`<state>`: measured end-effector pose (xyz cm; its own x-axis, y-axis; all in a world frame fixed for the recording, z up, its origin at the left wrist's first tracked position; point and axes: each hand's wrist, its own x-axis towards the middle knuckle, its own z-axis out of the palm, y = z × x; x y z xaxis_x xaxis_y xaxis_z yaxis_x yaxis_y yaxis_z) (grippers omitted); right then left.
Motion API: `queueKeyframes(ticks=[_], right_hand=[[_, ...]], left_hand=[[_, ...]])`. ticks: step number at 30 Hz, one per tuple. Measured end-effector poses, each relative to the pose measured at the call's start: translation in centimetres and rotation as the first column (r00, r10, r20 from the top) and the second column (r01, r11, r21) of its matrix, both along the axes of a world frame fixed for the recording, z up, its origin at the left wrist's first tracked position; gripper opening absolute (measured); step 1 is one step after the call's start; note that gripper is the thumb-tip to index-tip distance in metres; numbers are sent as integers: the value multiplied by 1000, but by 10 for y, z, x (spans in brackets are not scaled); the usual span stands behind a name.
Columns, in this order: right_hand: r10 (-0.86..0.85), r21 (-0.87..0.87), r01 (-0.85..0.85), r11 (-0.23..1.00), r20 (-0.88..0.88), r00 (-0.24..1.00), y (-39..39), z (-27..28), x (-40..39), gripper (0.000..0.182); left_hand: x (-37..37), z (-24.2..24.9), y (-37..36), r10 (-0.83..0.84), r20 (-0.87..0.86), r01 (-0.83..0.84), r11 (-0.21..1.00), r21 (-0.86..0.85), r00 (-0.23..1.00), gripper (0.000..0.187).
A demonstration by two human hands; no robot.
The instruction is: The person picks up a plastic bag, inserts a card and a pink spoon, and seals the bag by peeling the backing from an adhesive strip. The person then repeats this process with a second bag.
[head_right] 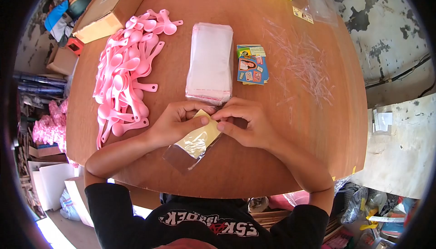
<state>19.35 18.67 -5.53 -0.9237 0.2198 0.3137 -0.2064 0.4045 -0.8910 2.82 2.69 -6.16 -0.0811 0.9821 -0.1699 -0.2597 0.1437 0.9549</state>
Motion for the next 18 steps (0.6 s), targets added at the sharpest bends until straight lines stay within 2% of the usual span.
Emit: queueKeyframes(ticks=[2, 4, 8, 10, 14, 16, 18], right_hand=[[17, -2, -17, 1000, 18, 1000, -1, 1, 1, 16], [60, -76, -54, 996, 80, 995, -2, 2, 3, 16], [97, -38, -93, 995, 105, 990, 0, 5, 4, 17], [139, -127, -111, 986, 241, 961, 0, 8, 7, 20], [192, -205, -138, 969, 270, 944, 0, 6, 10, 26], [283, -396, -151, 906, 299, 912, -1, 6, 11, 31], [309, -437, -135, 889, 354, 883, -2, 17, 11, 31]], left_hand=[[1, -1, 0, 20, -3, -20, 999, 30, 1000, 28], [1, 0, -1, -11, -75, 13, 1000, 16, 997, 28], [4, 3, -3, -15, -154, 23, 998, 50, 988, 29], [5, 2, -3, 3, -162, 12, 995, 95, 987, 27], [5, 1, -3, 0, -151, 15, 995, 103, 989, 26], [6, 3, -4, 3, -141, 12, 994, 108, 990, 26], [7, 0, -4, 11, -156, 9, 992, 128, 988, 27]])
